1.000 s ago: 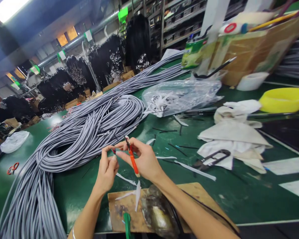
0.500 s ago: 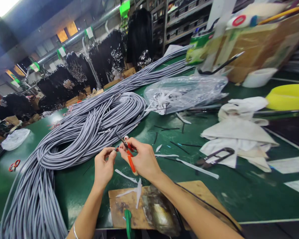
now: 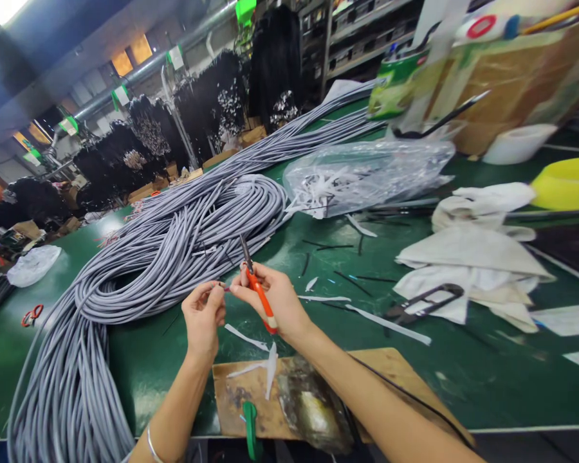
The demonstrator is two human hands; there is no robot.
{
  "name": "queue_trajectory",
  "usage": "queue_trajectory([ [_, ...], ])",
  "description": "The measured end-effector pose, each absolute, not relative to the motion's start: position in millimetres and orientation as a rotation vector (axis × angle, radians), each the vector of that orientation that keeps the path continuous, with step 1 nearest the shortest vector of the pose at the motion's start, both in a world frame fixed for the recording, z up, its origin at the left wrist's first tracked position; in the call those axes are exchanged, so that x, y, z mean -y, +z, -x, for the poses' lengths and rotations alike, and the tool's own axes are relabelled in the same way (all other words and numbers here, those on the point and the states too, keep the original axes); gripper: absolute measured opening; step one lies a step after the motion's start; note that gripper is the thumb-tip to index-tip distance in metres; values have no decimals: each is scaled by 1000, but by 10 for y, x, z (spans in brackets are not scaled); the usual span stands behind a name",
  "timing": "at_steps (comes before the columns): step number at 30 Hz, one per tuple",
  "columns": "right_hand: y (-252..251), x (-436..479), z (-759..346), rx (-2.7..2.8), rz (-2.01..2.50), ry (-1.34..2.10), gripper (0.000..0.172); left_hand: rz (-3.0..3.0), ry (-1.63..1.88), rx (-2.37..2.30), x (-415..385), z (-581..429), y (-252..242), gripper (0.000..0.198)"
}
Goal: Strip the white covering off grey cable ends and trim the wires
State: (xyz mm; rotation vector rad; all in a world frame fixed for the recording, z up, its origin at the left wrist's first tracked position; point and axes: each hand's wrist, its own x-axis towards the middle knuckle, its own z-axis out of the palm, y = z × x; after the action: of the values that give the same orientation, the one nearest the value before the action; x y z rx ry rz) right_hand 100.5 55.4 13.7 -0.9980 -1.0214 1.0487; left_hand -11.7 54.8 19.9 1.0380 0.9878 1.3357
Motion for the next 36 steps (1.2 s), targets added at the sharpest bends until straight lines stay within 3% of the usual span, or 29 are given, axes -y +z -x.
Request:
queue_trajectory([
  [6, 190, -535, -1000, 1021, 972, 1019, 41, -947, 1397, -952, -558, 120, 186, 43],
  [12, 208, -525, -1126, 1087, 1012, 987, 41, -1248, 1045, -662, -615, 267, 241, 40],
  [18, 196, -442, -1128, 1509, 1185, 473, 24, -1539, 1416, -756, -645, 398, 243, 24],
  [22, 174, -445, -1092, 1641, 1166, 335, 17, -1793, 1531, -771, -625, 451, 275, 19],
  [27, 143, -473, -1076, 1687, 1173, 318, 25, -1919, 1490, -835, -598, 465, 282, 18],
  [36, 170, -445, -1080, 1623, 1204, 298, 37, -1561, 1412, -884, -617, 432, 255, 21],
])
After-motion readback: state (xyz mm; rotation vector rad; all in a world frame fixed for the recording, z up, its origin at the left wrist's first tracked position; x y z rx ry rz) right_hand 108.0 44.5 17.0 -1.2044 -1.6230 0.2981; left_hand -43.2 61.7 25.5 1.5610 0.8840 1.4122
